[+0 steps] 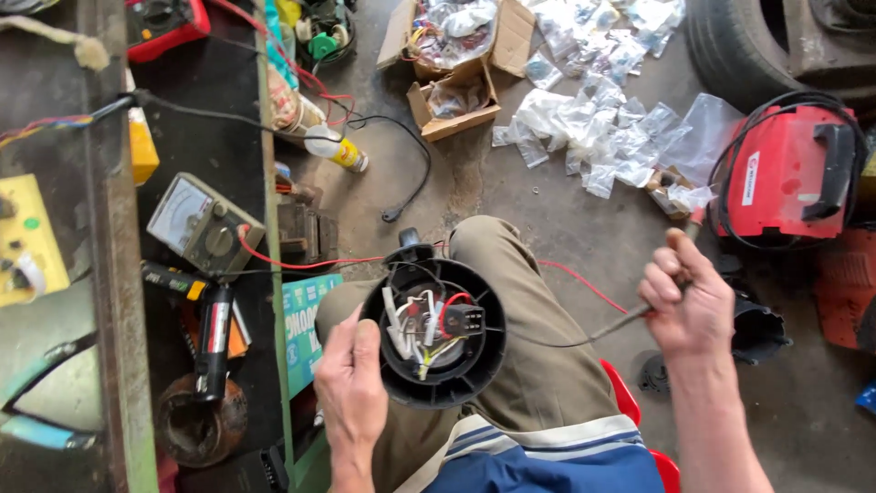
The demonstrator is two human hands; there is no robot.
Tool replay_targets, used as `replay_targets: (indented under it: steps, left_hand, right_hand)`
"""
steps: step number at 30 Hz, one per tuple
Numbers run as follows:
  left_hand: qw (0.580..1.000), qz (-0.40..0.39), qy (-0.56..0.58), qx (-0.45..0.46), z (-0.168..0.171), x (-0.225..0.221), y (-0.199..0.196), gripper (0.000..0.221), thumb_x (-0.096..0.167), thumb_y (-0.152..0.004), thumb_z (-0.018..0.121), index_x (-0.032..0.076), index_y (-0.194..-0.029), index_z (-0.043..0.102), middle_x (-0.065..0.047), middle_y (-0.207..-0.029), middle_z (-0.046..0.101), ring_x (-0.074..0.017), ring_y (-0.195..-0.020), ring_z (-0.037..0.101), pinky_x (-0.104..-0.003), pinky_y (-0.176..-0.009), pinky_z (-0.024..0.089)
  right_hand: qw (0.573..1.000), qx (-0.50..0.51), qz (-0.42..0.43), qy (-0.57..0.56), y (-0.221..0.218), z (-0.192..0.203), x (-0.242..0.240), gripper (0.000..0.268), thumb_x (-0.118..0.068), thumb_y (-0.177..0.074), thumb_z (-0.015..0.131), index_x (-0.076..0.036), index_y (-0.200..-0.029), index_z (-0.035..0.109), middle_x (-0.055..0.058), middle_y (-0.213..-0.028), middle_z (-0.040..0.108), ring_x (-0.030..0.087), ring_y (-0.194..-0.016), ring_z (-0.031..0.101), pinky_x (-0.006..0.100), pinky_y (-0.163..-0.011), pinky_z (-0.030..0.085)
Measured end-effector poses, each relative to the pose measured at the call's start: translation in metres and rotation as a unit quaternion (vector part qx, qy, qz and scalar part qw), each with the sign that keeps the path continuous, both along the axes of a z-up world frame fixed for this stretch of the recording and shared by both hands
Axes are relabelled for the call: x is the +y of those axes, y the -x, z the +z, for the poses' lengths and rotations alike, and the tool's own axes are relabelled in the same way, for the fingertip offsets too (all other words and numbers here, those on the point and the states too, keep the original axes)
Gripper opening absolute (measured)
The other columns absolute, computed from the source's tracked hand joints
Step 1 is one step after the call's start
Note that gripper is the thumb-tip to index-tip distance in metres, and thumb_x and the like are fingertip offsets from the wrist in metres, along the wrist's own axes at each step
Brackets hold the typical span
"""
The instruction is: Testing electrical connections with a multimeter and organizing wires inside a disassembled appliance.
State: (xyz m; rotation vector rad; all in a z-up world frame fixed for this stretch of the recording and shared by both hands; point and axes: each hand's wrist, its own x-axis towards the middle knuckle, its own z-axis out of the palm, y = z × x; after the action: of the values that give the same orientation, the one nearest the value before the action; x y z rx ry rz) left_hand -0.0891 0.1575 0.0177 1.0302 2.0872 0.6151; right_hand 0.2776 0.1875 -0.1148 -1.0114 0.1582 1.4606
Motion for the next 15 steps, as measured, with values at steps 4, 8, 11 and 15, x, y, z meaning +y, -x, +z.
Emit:
replay_targets:
  steps: [4,8,11,15]
  left_hand:
    - [0.999,-0.017,0.005,-0.044,0.005,0.010,0.013,0.047,0.035,-0.101,0.043,0.006,-0.124,0.072,-0.008,-0.121,0.075,-0.0213,-0.111,0.067,-0.035,-0.095,0.051]
    - [0.997,-0.059,0.029,-0.035,-0.033,-0.031,0.060,0.041,0.039,-0.108,0.042,0.008,-0.094,0.066,0.002,-0.065,0.029,-0.0131,-0.058,0.028,-0.035,-0.056,0.027]
    - [0.998,-0.062,0.030,-0.016,-0.054,-0.062,0.071,0.042,0.032,-0.102,0.044,0.003,-0.123,0.066,-0.006,-0.071,0.053,-0.0186,-0.066,0.045,-0.039,-0.064,0.040]
    - [0.967,-0.142,-0.197,0.071,-0.039,-0.075,0.049,0.052,0.028,-0.098,0.035,0.011,-0.138,0.064,-0.007,-0.130,0.075,-0.0165,-0.076,0.073,-0.028,-0.074,0.053]
  right_hand:
    - [0.999,0.009,-0.017,-0.040,0.030,0.007,0.028,0.006,-0.019,-0.097,0.066,-0.016,-0.102,0.064,-0.003,-0.079,0.044,0.005,-0.055,0.034,0.017,-0.044,0.020]
    - [1.000,-0.016,0.010,-0.023,0.068,0.019,0.046,0.011,-0.028,-0.096,0.068,-0.019,-0.102,0.067,-0.003,-0.073,0.052,0.010,-0.051,0.042,0.023,-0.043,0.025]
    - [0.999,0.000,0.034,-0.041,0.082,0.028,0.077,0.006,-0.025,-0.102,0.058,-0.019,-0.104,0.059,-0.003,-0.070,0.044,0.010,-0.046,0.036,0.024,-0.042,0.020]
    - [0.988,-0.059,-0.014,-0.141,0.103,0.079,0.150,0.020,-0.030,-0.099,0.062,-0.017,-0.086,0.056,-0.003,-0.067,0.045,0.014,-0.049,0.039,0.030,-0.044,0.025]
